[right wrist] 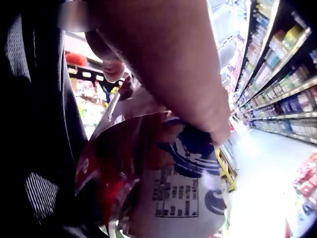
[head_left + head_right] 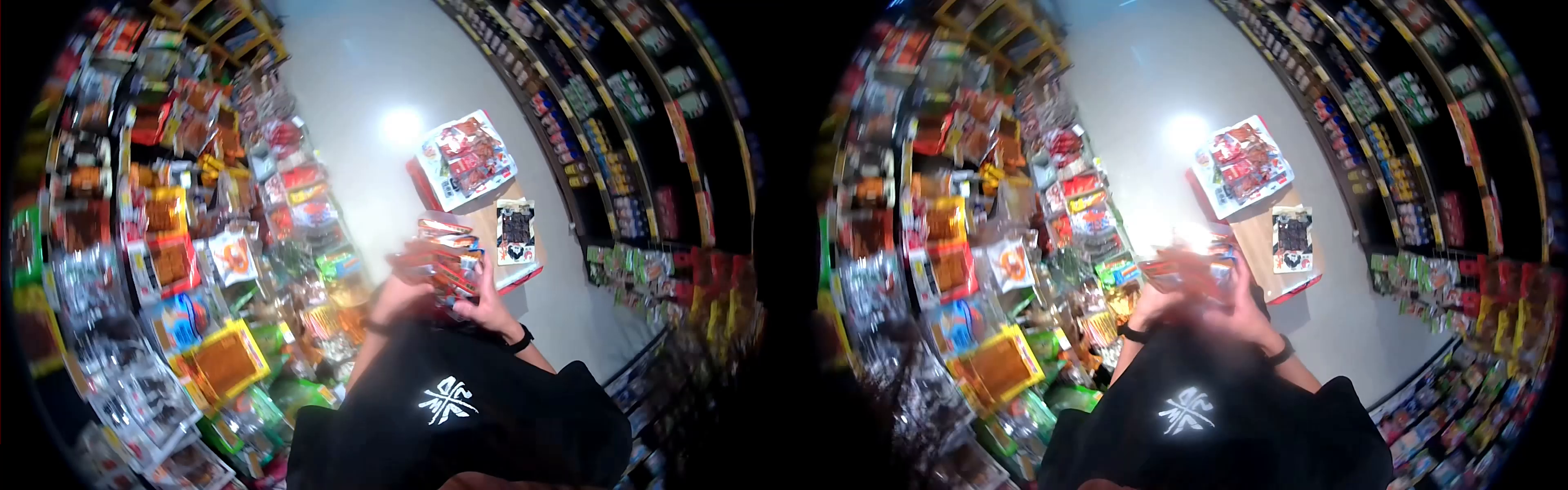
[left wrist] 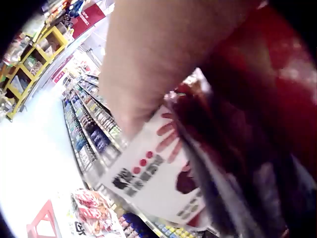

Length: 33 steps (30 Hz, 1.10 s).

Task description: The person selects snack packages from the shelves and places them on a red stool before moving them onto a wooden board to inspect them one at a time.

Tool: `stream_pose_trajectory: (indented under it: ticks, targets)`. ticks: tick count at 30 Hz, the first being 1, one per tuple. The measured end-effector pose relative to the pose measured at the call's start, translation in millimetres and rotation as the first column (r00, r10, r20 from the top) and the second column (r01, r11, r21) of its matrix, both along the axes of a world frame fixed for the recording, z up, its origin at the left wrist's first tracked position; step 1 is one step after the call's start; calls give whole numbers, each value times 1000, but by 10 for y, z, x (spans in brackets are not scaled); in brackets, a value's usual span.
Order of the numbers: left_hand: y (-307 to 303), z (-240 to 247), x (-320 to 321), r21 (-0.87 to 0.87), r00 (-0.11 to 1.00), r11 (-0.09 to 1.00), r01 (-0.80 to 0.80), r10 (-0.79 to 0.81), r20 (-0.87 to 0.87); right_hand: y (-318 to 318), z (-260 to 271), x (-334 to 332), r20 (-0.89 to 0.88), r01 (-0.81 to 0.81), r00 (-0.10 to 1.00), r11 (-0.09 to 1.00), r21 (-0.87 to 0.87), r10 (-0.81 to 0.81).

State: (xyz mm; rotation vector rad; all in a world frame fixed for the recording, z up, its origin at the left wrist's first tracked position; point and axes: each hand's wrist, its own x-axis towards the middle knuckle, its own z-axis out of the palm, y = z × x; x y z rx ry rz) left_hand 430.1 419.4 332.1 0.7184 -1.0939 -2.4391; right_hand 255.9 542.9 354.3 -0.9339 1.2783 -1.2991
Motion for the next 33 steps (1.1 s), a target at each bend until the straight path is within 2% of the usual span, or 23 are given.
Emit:
stream_pose_trajectory:
  ticks: [1,2,3,5,6,8,9,11,12,13,14,16,17,18,21,24,25,26,27,29,31,32,33]
  targets:
    - [-125,74,-44,57,1000,998,19,-19,-1,-122,48,-78,171,71,982,997,33,-76]
    - [-240,45,-131,50,998,998,33,-30,-57,-197,83,-161,214,90,971,992,92,-108]
    - [-336,47,-203,-8,997,997,72,-72,-17,-265,96,-245,254,104,957,985,141,-138]
    - [-588,39,-369,-143,987,977,156,-148,60,-400,-10,-390,321,108,938,990,92,-132]
    - [-719,1,-462,-177,974,958,225,-222,35,-461,-17,-461,373,105,918,989,100,-135]
    - [-993,2,-645,-217,905,881,420,-387,177,-615,15,-501,549,181,812,980,86,-198]
    - [-1116,-4,-739,-227,853,828,512,-460,245,-692,-24,-461,505,258,824,964,65,-255]
    - [-1290,-24,-1064,-329,840,774,541,-481,251,-763,-215,-309,472,175,855,977,124,-213]
    - [-1381,67,-1242,-341,847,775,531,-477,236,-963,-89,-341,612,276,759,961,9,-224]
    - [-1504,174,-1386,-349,852,777,524,-475,222,-1055,-110,-295,644,354,707,935,35,-291]
    - [-1668,285,-1509,-250,745,703,666,-603,285,-1070,-274,-263,545,373,757,924,90,-359]
    - [-1838,218,-1660,-281,714,657,699,-626,312,-1210,-79,-410,385,392,774,857,334,-503]
    - [-1908,157,-1714,-302,706,638,708,-631,322,-1286,-144,-359,331,504,682,747,433,-652]
    - [-1966,151,-1784,-277,666,605,746,-675,319,-1271,-444,-272,379,587,569,683,435,-730]
    - [-2076,35,-1983,-218,559,515,829,-779,286,-1383,-543,-128,343,752,372,497,434,-863]
    - [-2000,-256,-2121,-66,429,427,902,-865,259,-1407,-493,-84,264,812,255,354,465,-930]
    - [-1946,-400,-2176,-96,371,359,928,-886,277,-1389,-520,-115,246,822,220,315,475,-944]
    - [-1894,-564,-2218,-123,314,290,949,-901,300,-1295,-572,-158,202,767,251,321,555,-947]
    - [-1845,-717,-2252,-145,258,222,964,-909,327,-1220,-723,-163,165,790,202,260,555,-965]
    - [-1692,-1187,-2307,-107,134,97,989,-896,424,-1074,-1109,-190,250,850,73,191,490,-966]
    - [-1460,-1956,-2179,-44,145,139,989,-909,391,-836,-1576,-235,268,797,9,169,580,-963]
    - [-1462,-1829,-2266,105,74,131,986,-900,430,-739,-1766,-233,279,765,-34,155,626,-960]
    - [-1451,-1679,-2369,108,66,122,987,-905,420,-656,-1911,-253,297,764,-48,157,626,-954]
